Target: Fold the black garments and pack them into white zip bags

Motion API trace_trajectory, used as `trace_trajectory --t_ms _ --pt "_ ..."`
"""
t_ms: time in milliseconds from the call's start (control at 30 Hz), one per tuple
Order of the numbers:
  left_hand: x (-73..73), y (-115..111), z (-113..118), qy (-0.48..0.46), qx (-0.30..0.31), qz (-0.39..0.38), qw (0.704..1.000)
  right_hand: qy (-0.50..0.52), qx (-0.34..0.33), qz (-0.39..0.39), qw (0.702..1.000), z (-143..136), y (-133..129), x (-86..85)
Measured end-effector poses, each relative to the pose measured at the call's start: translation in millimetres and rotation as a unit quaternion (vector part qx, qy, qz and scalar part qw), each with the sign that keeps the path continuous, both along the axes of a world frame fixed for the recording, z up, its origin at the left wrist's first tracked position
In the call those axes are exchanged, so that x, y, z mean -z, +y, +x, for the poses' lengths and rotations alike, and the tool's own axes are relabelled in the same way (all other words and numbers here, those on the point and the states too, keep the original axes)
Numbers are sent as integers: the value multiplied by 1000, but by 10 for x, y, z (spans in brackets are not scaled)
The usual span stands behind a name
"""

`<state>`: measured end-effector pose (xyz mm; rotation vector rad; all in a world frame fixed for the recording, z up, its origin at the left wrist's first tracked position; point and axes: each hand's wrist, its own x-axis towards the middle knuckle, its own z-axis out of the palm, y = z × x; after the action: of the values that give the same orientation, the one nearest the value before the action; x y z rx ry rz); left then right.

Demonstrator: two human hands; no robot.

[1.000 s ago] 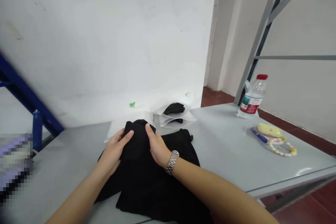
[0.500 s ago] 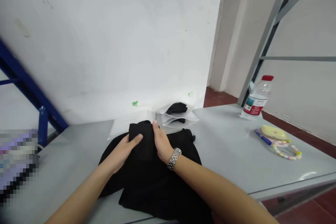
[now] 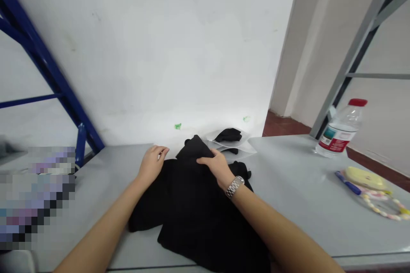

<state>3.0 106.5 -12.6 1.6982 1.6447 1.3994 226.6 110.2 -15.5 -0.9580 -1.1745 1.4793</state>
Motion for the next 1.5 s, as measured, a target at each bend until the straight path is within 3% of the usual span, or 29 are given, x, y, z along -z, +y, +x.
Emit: trace_trajectory --t_ms 100,200,367,567,700,867,1000,1100,1233,1333,1433,1500 --pt "61 172 -257 30 -2 -5 1000 -80 89 39 992 161 147 -79" --pt "139 256 -358 68 9 -12 998 -137 162 62 975 264 227 -154" --pt "147 263 -394 138 35 -12 990 -174 120 149 966 350 271 -182" --pt "144 243 -377 209 57 -13 976 -41 144 151 977 338 325 -136" --pt "79 173 -275 246 12 15 969 61 78 91 991 284 246 -189" --pt "-147 -135 97 273 22 61 960 164 -100 19 981 103 -7 -234" --pt "-250 -355 349 244 76 70 964 154 -191 10 969 -32 -131 -226" --pt "-263 -367 355 159 73 71 982 111 -210 14 971 -36 -116 -210" --pt "-243 -342 322 65 40 81 994 10 -175 56 983 9 -23 -147" --pt "-196 -409 429 120 79 79 986 -68 -66 76 993 0 21 -95" --pt "-126 -500 599 201 94 86 971 -13 19 53 998 -57 -24 -98" --pt "-98 -538 677 222 71 102 967 90 5 22 996 -111 -103 -134"
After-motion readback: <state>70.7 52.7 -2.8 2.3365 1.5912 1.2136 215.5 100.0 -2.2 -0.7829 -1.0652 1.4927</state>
